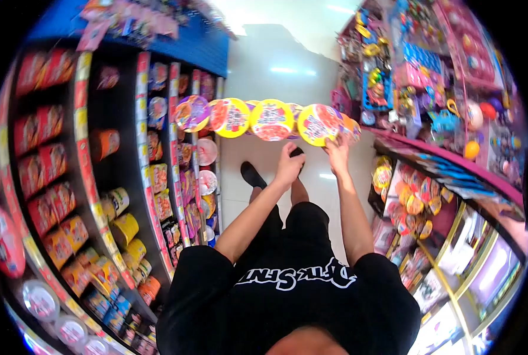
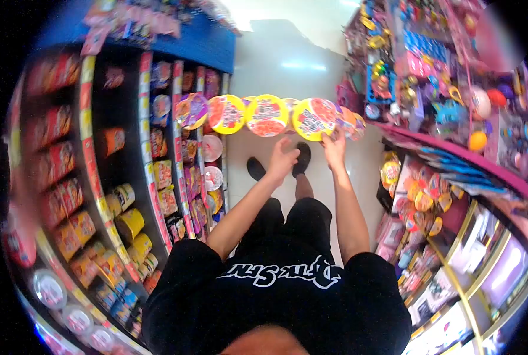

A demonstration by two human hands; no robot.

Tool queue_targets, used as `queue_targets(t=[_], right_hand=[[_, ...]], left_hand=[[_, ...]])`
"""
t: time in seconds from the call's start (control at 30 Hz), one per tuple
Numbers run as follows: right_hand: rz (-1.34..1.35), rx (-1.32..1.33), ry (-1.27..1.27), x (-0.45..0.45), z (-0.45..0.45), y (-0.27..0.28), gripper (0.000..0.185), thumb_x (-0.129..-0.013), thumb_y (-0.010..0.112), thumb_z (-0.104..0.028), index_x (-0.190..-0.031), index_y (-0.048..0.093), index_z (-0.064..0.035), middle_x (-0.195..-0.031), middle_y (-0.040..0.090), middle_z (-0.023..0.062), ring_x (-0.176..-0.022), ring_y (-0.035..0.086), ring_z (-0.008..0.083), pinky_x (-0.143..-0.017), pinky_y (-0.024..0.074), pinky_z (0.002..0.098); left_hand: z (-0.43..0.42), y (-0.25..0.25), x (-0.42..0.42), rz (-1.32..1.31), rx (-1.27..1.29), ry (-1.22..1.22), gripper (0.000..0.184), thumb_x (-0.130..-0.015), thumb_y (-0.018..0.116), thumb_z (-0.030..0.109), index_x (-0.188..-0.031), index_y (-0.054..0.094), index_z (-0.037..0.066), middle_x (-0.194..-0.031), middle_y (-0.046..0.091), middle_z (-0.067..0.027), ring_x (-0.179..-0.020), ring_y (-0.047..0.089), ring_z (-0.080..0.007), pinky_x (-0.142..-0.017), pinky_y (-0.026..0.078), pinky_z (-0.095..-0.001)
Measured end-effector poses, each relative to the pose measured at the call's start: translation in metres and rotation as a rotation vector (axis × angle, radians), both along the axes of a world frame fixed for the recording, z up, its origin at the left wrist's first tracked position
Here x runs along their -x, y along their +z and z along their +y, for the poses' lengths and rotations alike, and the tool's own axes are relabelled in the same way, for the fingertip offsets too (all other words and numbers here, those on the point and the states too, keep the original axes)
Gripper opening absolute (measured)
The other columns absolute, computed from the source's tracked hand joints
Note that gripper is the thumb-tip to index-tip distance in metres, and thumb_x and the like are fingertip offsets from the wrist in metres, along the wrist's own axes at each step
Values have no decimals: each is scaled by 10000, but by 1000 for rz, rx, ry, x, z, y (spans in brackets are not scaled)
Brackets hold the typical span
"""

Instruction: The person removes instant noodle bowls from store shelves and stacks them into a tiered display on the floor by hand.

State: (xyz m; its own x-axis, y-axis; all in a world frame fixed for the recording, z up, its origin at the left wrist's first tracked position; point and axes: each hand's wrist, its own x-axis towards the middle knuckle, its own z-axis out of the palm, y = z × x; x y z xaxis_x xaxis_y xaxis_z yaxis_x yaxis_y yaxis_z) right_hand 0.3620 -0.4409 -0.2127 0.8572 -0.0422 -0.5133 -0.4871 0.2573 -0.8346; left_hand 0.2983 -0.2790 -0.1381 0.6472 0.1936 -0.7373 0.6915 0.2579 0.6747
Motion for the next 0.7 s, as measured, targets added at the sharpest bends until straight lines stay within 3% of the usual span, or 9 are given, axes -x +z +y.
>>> queue_targets(t=[0.03, 0.13, 0.23, 0.33, 0.5, 0.53, 0.57, 0.63, 0.7], right_hand=[[1, 33, 68, -1, -7, -10, 475, -894, 623, -32, -1317, 410, -12, -1233, 544, 115, -980, 612, 178, -744, 550, 298], [-227, 449, 153, -6, -19, -27, 515, -846, 689, -55, -1302, 458, 14, -1213, 556, 138, -1066, 565, 236, -886, 486, 347], [-393, 521, 85, -20, -14, -24, 498, -823, 725, -87, -1248, 510, 60, -1236, 547, 182, -1133, 537, 268, -967, 449, 379], [-423, 744, 102, -18, 48, 58, 547, -854, 716, -231, -1259, 505, 72, -1216, 582, 185, -1137, 554, 278, -977, 439, 375], [-688, 709, 372, 2, 172, 141, 508, -866, 690, -181, -1258, 510, 86, -1299, 529, 206, -1215, 506, 310, -1046, 383, 395], [-602, 533, 381, 11, 198, 157, 517, -864, 684, -174, -1274, 502, 82, -1297, 530, 205, -1212, 506, 313, -1048, 381, 396], [-618, 623, 439, 14, 216, 155, 543, -856, 687, -171, -1297, 488, 75, -1294, 532, 206, -1209, 506, 311, -1037, 390, 398], [-606, 541, 452, 31, 247, 159, 553, -839, 701, -194, -1289, 503, 60, -1288, 538, 207, -1205, 505, 325, -1019, 398, 384], [-658, 604, 504, 45, 265, 158, 534, -852, 695, -208, -1291, 516, 38, -1282, 544, 203, -1205, 519, 304, -1017, 408, 385]], left_hand=[[9, -2, 9, -12, 7, 9, 627, -870, 654, 119, -1411, 344, 51, -1423, 427, -68, -956, 582, -147, -758, 502, -306], [35, 10, 43, -56, 22, 81, 577, -877, 665, 154, -1367, 377, 50, -1372, 462, -64, -920, 577, -146, -744, 498, -307], [72, 39, 76, -85, -4, 197, 583, -885, 668, 168, -1379, 382, 51, -1367, 481, -79, -972, 566, -145, -771, 497, -304], [115, 77, 111, -102, -109, 397, 552, -886, 666, 167, -1362, 410, 54, -1345, 503, -88, -988, 573, -143, -783, 496, -296], [187, 102, 174, -248, -291, 769, 467, -878, 644, 134, -1305, 465, 71, -1280, 546, -59, -861, 571, -127, -684, 485, -284], [201, 104, 189, -256, -346, 795, 449, -876, 646, 132, -1289, 481, 72, -1269, 550, -61, -855, 568, -129, -689, 484, -284], [214, 104, 203, -261, -392, 802, 431, -874, 648, 129, -1274, 496, 72, -1258, 554, -64, -849, 565, -131, -694, 482, -285], [232, 127, 227, -279, -419, 831, 425, -875, 647, 125, -1266, 489, 77, -1212, 582, -67, -1027, 582, -159, -816, 494, -311], [247, 115, 248, -317, -355, 981, 429, -890, 642, 133, -1286, 490, 63, -1281, 544, -99, -1049, 579, -175, -789, 513, -317]])
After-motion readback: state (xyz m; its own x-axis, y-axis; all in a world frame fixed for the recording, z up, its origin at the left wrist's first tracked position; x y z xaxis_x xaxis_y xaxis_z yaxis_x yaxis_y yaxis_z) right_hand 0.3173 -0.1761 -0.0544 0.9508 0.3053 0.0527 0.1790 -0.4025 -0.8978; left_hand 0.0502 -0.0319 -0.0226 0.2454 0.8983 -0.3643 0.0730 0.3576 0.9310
